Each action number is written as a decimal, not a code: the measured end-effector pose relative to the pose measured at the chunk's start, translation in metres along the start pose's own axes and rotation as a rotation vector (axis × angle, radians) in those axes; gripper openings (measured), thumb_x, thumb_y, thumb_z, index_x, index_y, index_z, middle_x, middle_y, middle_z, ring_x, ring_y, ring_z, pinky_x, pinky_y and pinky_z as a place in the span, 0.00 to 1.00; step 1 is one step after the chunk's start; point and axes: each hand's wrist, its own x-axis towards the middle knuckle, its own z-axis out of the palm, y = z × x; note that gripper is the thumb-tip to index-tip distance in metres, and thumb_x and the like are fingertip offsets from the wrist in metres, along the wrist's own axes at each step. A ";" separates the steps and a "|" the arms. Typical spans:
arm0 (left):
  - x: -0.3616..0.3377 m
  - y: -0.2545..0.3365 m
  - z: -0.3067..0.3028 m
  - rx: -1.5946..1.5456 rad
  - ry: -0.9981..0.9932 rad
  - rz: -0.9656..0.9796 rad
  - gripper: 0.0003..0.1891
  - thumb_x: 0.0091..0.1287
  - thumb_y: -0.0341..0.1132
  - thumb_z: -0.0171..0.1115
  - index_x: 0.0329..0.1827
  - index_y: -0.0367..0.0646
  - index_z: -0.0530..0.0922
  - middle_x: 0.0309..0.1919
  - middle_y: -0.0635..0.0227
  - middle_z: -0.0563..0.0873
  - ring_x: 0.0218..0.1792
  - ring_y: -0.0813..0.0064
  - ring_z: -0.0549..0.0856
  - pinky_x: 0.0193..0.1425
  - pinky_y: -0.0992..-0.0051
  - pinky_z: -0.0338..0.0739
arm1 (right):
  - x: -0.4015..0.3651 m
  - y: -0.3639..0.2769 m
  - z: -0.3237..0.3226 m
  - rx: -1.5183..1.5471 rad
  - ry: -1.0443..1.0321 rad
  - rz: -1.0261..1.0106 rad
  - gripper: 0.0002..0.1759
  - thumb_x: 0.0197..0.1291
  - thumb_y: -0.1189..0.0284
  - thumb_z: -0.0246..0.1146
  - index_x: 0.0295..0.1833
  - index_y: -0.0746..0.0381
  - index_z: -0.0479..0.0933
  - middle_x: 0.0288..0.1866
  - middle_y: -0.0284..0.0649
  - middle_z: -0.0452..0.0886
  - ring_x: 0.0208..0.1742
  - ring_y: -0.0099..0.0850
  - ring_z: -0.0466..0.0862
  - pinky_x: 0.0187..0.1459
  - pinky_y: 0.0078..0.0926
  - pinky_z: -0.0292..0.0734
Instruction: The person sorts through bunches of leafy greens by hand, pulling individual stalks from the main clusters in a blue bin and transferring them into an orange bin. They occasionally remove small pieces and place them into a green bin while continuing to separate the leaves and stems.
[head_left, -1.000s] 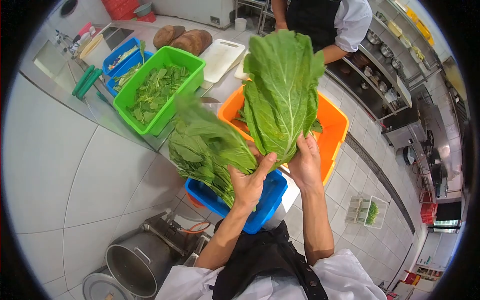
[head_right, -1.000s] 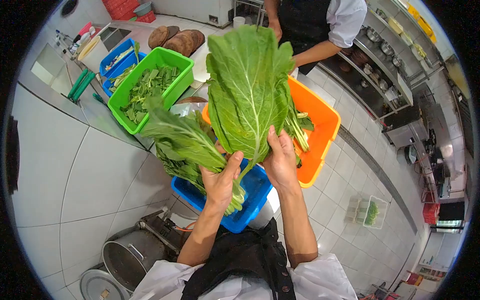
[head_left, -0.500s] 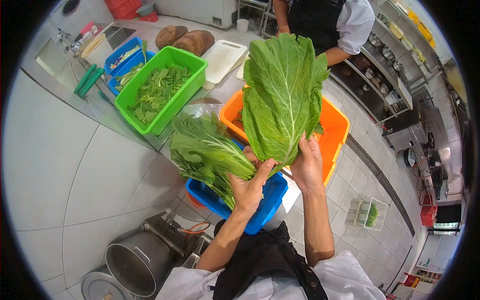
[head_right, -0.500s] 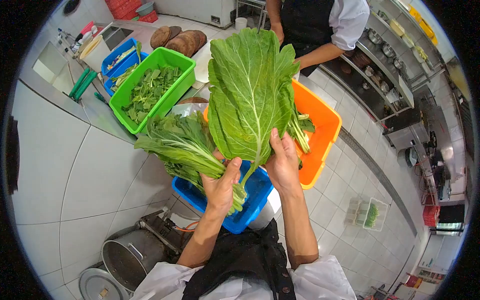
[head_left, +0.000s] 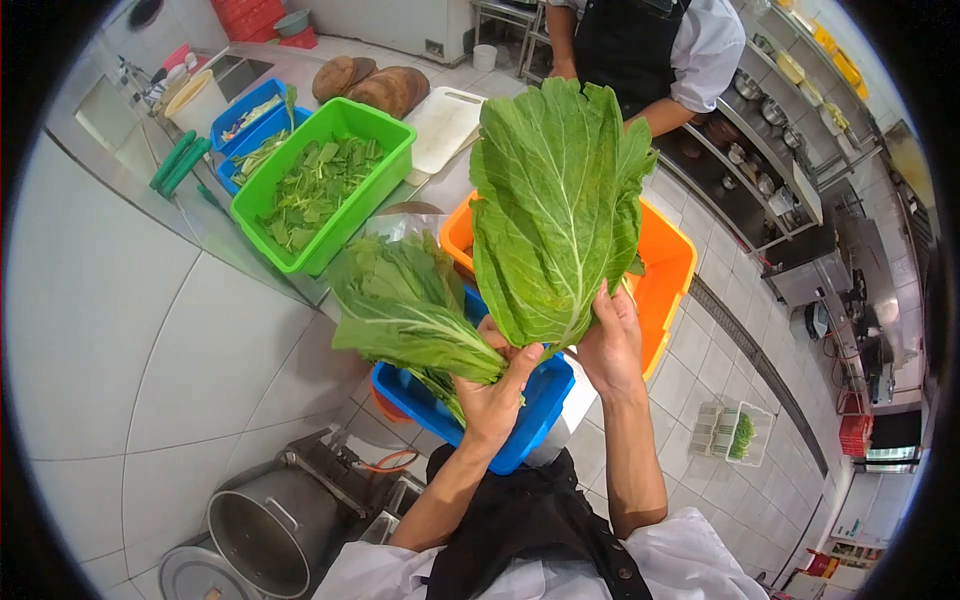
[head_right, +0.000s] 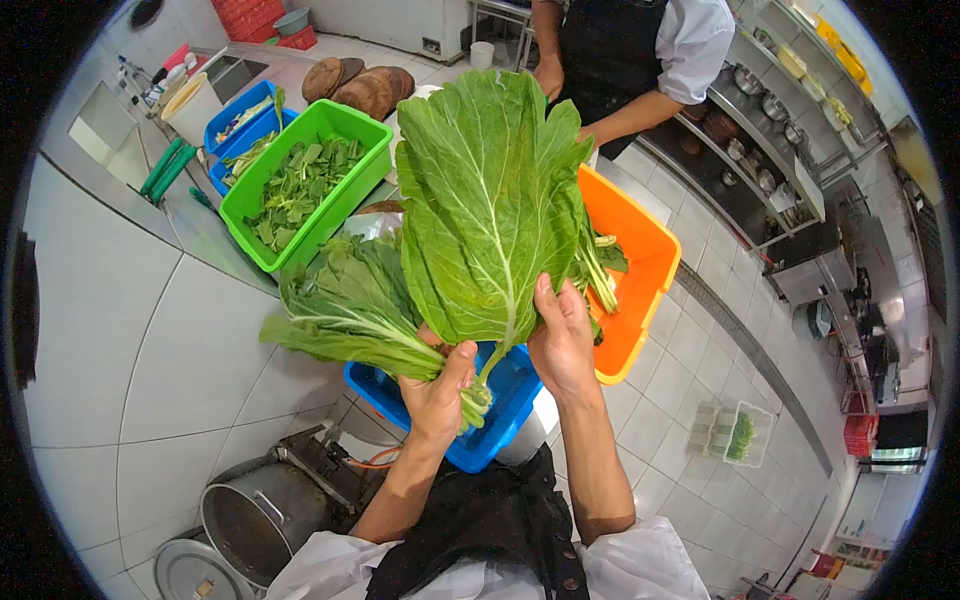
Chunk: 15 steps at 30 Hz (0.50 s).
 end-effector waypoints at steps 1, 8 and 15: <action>-0.002 0.000 0.000 0.003 -0.006 0.016 0.06 0.66 0.25 0.65 0.40 0.41 0.75 0.28 0.72 0.77 0.22 0.87 0.71 0.24 0.84 0.65 | -0.001 0.001 0.001 -0.004 0.017 -0.006 0.18 0.76 0.65 0.50 0.63 0.64 0.69 0.60 0.38 0.78 0.59 0.27 0.78 0.60 0.32 0.73; -0.014 0.000 -0.006 0.024 0.020 0.022 0.07 0.65 0.25 0.65 0.42 0.40 0.75 0.30 0.73 0.77 0.22 0.87 0.70 0.25 0.83 0.66 | -0.007 -0.003 0.005 0.013 -0.004 0.029 0.18 0.76 0.64 0.50 0.62 0.64 0.70 0.58 0.38 0.79 0.57 0.28 0.79 0.60 0.31 0.73; -0.014 0.014 0.000 0.011 0.027 -0.063 0.09 0.61 0.21 0.69 0.38 0.40 0.77 0.42 0.70 0.77 0.32 0.85 0.70 0.35 0.84 0.64 | -0.010 -0.001 0.004 0.020 -0.008 0.012 0.19 0.76 0.64 0.49 0.62 0.64 0.70 0.59 0.39 0.79 0.58 0.28 0.79 0.60 0.31 0.73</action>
